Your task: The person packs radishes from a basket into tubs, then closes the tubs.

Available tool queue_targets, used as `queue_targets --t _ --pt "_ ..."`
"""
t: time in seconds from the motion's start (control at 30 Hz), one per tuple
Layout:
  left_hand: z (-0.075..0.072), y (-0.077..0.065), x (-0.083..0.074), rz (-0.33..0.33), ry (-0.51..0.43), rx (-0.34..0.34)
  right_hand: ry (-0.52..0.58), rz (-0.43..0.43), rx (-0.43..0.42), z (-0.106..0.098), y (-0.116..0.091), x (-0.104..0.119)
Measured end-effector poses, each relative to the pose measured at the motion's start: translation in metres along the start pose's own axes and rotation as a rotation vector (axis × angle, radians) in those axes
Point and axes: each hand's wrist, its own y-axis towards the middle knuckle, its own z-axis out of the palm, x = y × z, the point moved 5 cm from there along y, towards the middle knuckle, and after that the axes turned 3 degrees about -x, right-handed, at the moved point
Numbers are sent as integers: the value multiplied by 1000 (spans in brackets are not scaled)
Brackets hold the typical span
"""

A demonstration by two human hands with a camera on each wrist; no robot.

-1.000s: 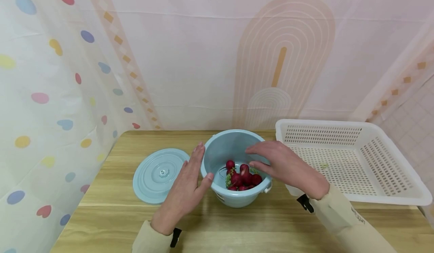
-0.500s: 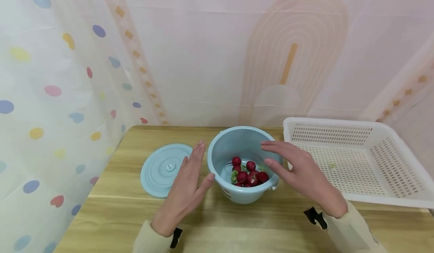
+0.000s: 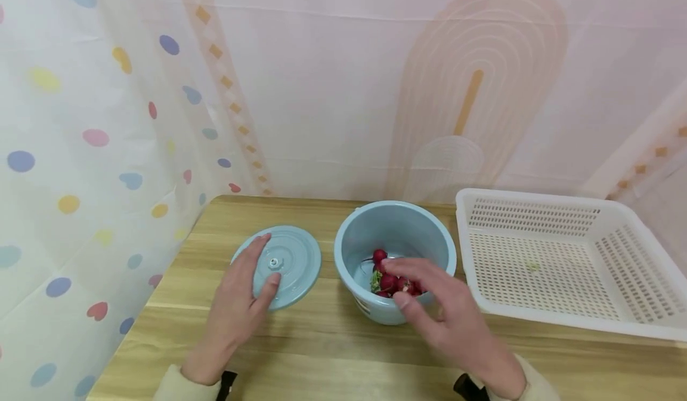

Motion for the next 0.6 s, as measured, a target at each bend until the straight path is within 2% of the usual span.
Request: queue_targets --t 0.17,0.3,0.47,0.6 --pt "-16 -1 22 -61 24 26 29 50 102 32 -7 13" --pt "-25 -2 41 -92 38 61 45 142 211 59 -13 16" --pt "-27 -4 67 -127 73 146 124 298 333 97 -16 9" --pt "-26 -5 88 -168 91 231 167 369 370 125 -14 1"
